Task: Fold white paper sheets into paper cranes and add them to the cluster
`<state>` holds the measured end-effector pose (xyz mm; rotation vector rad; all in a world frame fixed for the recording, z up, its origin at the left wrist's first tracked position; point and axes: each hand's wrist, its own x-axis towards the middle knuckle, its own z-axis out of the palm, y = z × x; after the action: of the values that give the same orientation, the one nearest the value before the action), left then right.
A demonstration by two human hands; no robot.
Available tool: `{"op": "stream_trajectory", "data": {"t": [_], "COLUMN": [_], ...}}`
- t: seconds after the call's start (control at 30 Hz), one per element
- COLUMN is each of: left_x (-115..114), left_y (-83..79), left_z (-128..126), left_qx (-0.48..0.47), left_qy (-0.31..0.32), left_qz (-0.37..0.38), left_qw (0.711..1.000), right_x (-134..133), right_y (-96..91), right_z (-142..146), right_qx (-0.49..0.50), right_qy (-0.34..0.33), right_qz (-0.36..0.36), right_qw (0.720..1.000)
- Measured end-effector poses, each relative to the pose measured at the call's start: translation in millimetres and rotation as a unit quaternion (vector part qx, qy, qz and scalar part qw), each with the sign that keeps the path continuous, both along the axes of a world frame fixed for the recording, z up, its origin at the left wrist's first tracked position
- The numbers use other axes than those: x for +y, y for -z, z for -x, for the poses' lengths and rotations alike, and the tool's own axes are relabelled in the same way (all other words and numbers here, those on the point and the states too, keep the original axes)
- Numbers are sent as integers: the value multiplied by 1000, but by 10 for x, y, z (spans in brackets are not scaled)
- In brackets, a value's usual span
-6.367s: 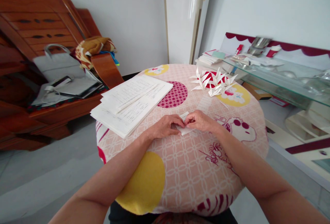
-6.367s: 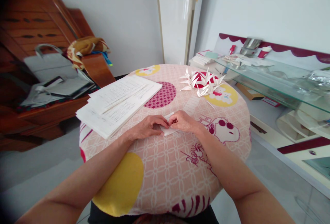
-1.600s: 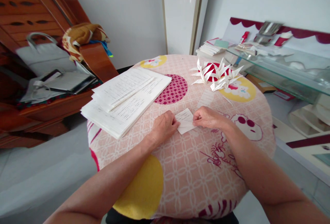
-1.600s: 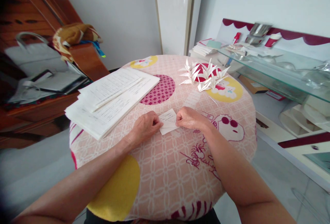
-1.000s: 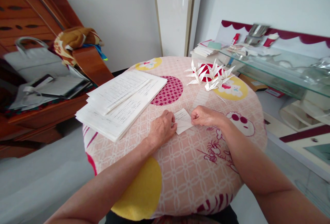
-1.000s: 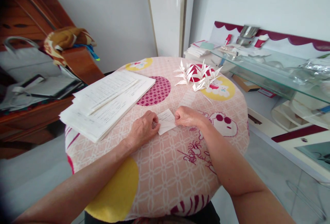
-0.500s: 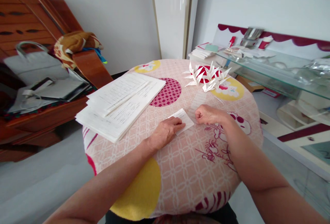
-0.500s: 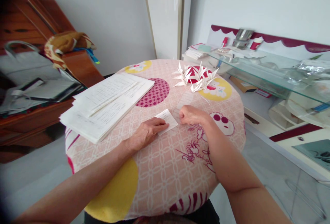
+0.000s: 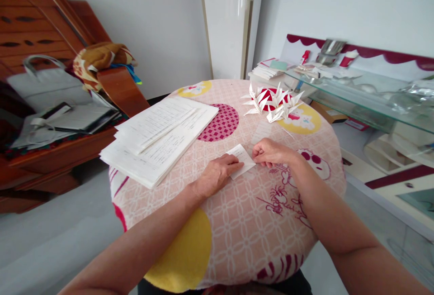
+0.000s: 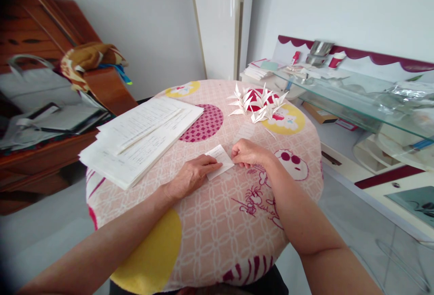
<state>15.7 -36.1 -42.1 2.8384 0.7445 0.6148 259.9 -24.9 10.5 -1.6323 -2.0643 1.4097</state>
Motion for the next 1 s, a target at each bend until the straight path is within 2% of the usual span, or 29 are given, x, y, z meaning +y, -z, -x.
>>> {"op": "stream_trajectory", "data": {"t": [0.2,0.4,0.63,1.0], "left_x": [3,-1,-30,-40], "left_y": [-4,-19,-77,-120], "left_z": [13,18,20,30], "left_qx": [13,20,44,74], "left_qy": [4,7,1,2], "left_qz": [-5,-1,-7,-10], "left_qw": [1000,1000,999,997], "right_x": [-11,-59,-52,-48], "right_y": [-30,-14,69,61], "right_z": [-1,117,174,160], "right_qx": [12,-7,-3,15], "right_qy": [34,11,33,27], "right_qz": [-22,29,47,67], "right_qw": [999,1000,998,997]}}
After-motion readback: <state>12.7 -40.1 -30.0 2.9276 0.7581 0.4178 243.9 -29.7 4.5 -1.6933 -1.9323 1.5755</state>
